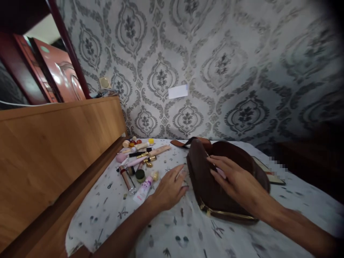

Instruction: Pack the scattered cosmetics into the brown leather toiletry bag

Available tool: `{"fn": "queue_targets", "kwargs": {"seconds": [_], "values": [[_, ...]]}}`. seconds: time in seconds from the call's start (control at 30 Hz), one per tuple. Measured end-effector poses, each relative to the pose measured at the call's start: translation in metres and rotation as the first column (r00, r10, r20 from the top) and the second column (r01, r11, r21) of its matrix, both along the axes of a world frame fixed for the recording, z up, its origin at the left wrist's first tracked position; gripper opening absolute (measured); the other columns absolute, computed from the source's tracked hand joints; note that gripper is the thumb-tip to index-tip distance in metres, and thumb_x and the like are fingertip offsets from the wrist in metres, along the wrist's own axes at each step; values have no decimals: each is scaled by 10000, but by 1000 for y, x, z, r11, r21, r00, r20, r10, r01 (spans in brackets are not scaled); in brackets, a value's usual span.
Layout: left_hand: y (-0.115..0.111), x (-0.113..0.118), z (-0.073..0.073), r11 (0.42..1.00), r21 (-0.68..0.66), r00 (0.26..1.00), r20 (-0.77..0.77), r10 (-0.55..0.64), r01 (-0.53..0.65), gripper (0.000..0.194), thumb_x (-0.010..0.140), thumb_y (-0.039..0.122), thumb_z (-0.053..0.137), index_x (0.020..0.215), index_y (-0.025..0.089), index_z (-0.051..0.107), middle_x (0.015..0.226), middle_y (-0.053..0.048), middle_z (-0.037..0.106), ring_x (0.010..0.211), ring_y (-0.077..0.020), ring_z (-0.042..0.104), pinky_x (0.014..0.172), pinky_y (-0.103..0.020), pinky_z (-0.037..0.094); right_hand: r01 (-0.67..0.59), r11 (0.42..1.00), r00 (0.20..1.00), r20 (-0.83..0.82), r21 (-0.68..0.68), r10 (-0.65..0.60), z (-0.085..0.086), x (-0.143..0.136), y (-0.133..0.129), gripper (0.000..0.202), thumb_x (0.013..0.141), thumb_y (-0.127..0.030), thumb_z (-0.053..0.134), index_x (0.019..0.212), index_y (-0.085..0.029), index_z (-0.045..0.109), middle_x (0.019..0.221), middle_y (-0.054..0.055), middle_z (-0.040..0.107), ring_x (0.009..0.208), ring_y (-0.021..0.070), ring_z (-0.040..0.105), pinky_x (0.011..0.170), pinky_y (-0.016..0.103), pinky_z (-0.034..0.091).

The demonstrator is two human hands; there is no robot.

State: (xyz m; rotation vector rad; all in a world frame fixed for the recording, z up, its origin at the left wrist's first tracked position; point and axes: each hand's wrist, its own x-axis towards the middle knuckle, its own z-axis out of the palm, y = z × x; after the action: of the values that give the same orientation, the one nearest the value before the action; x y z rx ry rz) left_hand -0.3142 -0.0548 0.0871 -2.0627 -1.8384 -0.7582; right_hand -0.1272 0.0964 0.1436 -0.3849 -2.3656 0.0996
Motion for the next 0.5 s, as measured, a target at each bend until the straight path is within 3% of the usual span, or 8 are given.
{"fn": "queue_targets", "kwargs": {"seconds": [0.1,0.2,0.3,0.37,0.43,0.5], "values": [[-8,-20,-7,996,1,996,0,91,-91,322,944,188,521,1265,158,508,1426,-181,514,1314,-297,524,1062,-485,497,-31,976,995,-82,217,50,-14,-9,-20,332,962,-290,423,1160,-182,667,1302,182,634,1235,330,587,995,510,513],[-14,-38,-12,988,29,989,22,148,-149,247,953,172,491,1193,178,550,1366,-152,558,1270,-277,548,1037,-478,506,-175,959,980,-53,222,191,-27,-23,-46,290,968,-241,449,1166,-223,661,1294,139,651,1265,293,571,1009,481,516],[-18,-50,-15,980,70,981,59,184,-188,206,967,171,466,1136,173,585,1303,-143,597,1213,-260,569,1011,-455,513,-317,948,947,-45,30,318,-44,-45,-66,301,959,-187,449,1159,-232,670,1275,115,672,1230,260,599,1016,453,514],[-21,-57,-18,971,97,974,94,207,-216,192,970,166,458,1090,168,607,1256,-136,623,1182,-250,580,1001,-438,512,-386,893,922,-102,-233,372,-59,-66,-74,277,941,-199,473,1101,-221,698,1188,120,710,1149,249,640,988,432,526],[-24,-66,-20,961,123,963,137,232,-249,188,963,160,464,1058,176,625,1206,-119,646,1156,-238,590,1008,-425,500,-412,732,910,-205,-542,360,-75,-91,-79,231,880,-260,547,1015,-213,728,1061,109,751,1046,267,671,955,444,527],[-28,-77,-22,947,146,949,178,259,-286,194,952,152,469,1042,192,637,1154,-100,667,1133,-230,598,1016,-418,487,-392,433,918,-315,-812,242,-88,-117,-81,213,779,-388,660,826,-196,740,921,105,770,898,281,694,844,417,552]]}}
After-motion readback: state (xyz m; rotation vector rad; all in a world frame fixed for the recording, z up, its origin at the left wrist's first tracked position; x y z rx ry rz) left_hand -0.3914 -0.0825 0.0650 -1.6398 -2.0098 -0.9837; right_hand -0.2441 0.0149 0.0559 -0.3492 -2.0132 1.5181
